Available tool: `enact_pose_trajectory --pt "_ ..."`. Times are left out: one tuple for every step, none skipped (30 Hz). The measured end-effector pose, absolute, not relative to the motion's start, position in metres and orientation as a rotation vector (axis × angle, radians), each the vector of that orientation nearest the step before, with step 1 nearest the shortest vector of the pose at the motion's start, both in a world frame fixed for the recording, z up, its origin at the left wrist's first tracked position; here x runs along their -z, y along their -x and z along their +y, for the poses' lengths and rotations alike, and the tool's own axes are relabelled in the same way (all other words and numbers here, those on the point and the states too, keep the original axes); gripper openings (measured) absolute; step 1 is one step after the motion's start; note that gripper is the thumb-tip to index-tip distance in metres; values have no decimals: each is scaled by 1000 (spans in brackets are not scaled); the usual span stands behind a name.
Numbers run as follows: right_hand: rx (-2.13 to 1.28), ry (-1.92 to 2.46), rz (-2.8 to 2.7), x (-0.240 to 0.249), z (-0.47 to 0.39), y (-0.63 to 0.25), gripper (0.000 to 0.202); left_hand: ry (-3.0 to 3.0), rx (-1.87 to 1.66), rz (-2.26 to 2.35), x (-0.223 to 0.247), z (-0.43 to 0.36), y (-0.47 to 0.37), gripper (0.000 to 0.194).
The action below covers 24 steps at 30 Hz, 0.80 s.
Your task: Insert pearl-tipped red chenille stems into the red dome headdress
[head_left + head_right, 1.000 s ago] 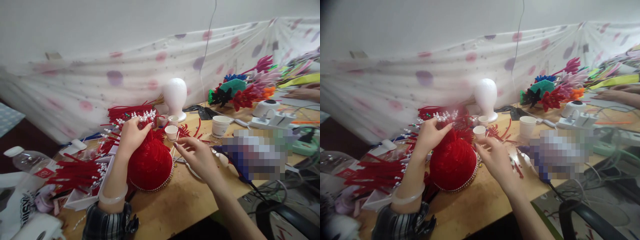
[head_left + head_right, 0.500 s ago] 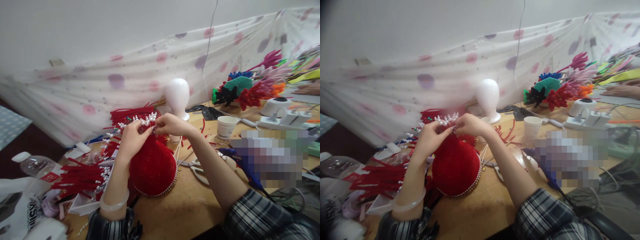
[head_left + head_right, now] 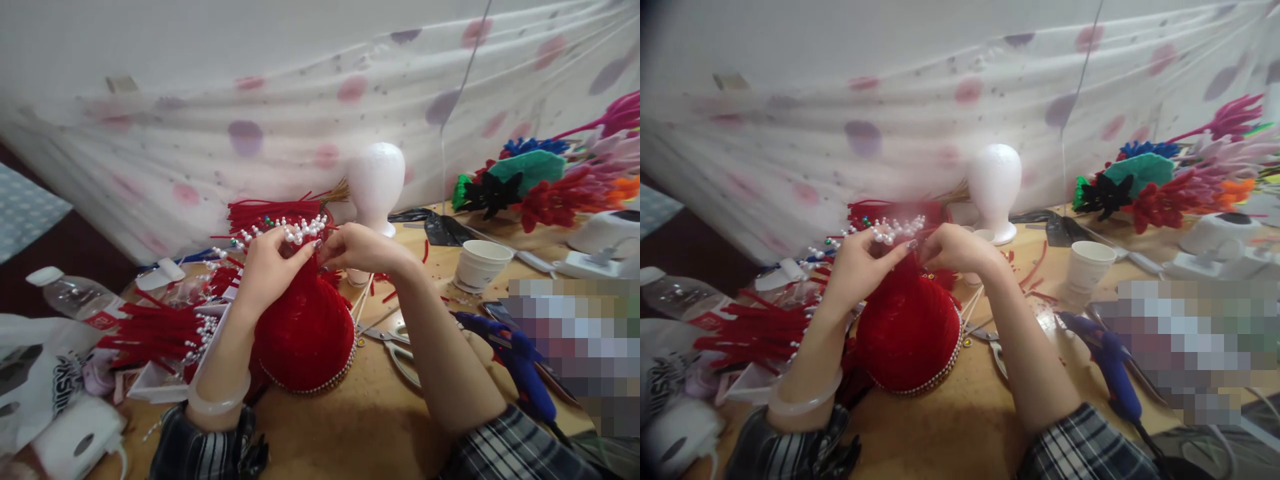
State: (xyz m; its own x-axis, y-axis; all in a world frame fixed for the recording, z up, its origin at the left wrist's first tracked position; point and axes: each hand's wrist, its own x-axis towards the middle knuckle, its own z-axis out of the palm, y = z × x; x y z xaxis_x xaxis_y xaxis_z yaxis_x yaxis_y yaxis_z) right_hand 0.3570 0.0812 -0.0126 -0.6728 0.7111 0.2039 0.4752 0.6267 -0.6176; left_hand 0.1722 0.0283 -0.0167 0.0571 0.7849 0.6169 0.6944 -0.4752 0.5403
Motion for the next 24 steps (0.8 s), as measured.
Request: enact_pose_trajectory --pt "-748 962 -2437 13 83 -357 9 -2209 -1386 1572 17 28 -172 14" --pt "-755 976 -2457 14 84 -356 9 -2210 -1371 1588 16 28 -172 15" --pt "-759 975 -2476 14 84 -355 7 -2213 -1361 1601 16 28 -172 15" --pt "-763 958 -2492 14 84 -353 6 -2219 -1358 1609 16 27 -173 14" --pt "-767 933 -2504 14 84 -352 5 -2225 -1357 1608 16 27 -174 14" --pt "-764 913 -2510 13 83 -351 6 -2230 -1358 1598 16 26 -174 13" --pt "-757 903 -2513 13 82 -350 7 -2233 -1354 1581 15 25 -174 12" --pt "-752 907 -2509 12 82 -349 8 -2235 -1343 1561 15 25 -174 12" --pt "-752 918 -2503 12 82 -349 9 -2234 -1324 1540 15 25 -174 12" --pt "-758 919 -2498 12 81 -349 10 -2235 -1301 1519 15 25 -173 13" --pt "-770 909 -2497 12 82 -349 10 -2236 -1275 1501 14 25 -172 14" --pt "-782 885 -2498 13 82 -350 9 -2238 -1249 1487 14 25 -170 14" --pt "-791 859 -2501 13 82 -350 9 -2239 -1226 1473 13 25 -168 14" --pt "-790 842 -2507 14 82 -351 9 -2238 -1207 1463 13 25 -167 13" --pt "-781 837 -2510 14 82 -351 9 -2236 -1189 1460 12 25 -165 12" --pt "-768 847 -2507 14 82 -351 7 -2235 -1169 1463 12 24 -164 11" --pt "-757 861 -2498 14 81 -351 5 -2237 -1148 1466 11 23 -163 11" --pt "-748 869 -2487 14 81 -351 5 -2242 -1129 1468 10 23 -163 11" --pt "-745 870 -2476 14 80 -351 7 -2250 -1111 1470 10 22 -163 11" --pt "-748 865 -2469 13 80 -351 10 -2263 -1092 1475 9 21 -162 12" --pt "-754 861 -2468 13 80 -352 11 -2279 -1072 1483 9 20 -162 14" --pt "-760 861 -2474 13 80 -352 11 -2296 -1050 1498 8 19 -162 16" --pt "-764 865 -2484 14 81 -352 8 -2314 -1024 1515 7 18 -162 16" --pt "-770 871 -2491 14 81 -352 5 -2329 -997 1530 7 18 -163 15"
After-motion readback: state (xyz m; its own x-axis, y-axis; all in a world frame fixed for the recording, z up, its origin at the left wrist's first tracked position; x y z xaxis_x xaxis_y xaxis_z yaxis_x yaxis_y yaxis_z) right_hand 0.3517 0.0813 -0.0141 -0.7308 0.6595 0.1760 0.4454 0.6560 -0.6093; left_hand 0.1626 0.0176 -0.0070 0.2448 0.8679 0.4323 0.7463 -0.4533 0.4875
